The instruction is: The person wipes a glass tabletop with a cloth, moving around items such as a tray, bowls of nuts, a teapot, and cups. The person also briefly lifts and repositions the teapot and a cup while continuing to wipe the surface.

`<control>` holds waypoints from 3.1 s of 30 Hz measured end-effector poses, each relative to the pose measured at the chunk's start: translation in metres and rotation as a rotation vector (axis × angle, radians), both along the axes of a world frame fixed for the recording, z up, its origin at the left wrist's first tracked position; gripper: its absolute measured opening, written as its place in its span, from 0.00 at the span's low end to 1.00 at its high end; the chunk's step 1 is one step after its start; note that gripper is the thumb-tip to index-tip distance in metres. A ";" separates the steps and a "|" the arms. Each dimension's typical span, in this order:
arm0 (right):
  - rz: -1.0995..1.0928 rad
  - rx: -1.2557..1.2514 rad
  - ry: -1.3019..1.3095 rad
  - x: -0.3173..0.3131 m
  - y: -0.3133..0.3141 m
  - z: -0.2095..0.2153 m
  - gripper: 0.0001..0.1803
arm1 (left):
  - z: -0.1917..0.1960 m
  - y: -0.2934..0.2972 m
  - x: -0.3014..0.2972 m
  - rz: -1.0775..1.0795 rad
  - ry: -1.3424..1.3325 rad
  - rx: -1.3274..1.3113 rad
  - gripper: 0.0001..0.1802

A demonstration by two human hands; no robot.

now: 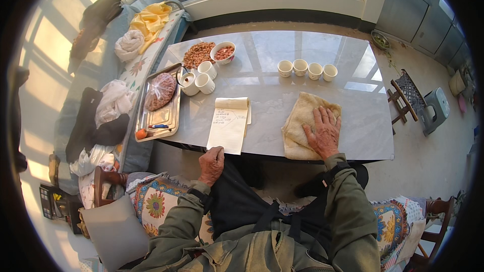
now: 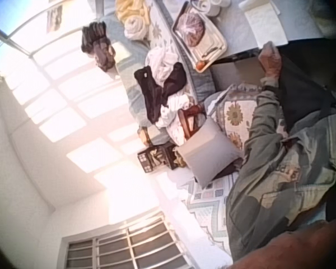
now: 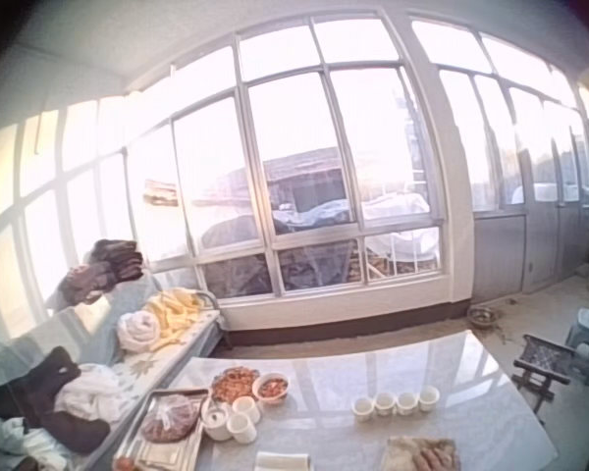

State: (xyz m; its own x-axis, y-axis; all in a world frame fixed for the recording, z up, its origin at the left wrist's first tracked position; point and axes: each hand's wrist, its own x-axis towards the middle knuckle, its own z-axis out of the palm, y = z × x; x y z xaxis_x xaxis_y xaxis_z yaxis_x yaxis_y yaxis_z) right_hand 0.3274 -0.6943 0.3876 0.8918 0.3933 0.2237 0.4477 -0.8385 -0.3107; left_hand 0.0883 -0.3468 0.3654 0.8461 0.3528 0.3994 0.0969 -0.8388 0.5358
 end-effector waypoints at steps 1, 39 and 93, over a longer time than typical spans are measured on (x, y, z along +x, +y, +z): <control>-0.006 0.000 0.007 0.000 0.000 0.000 0.39 | 0.000 0.000 0.000 0.000 0.002 0.002 0.08; 0.102 0.014 0.035 -0.042 0.014 0.010 0.40 | 0.002 -0.002 0.003 -0.005 -0.020 0.024 0.07; 0.091 0.046 0.025 -0.043 0.016 0.008 0.40 | -0.002 -0.002 0.002 0.002 -0.044 0.023 0.06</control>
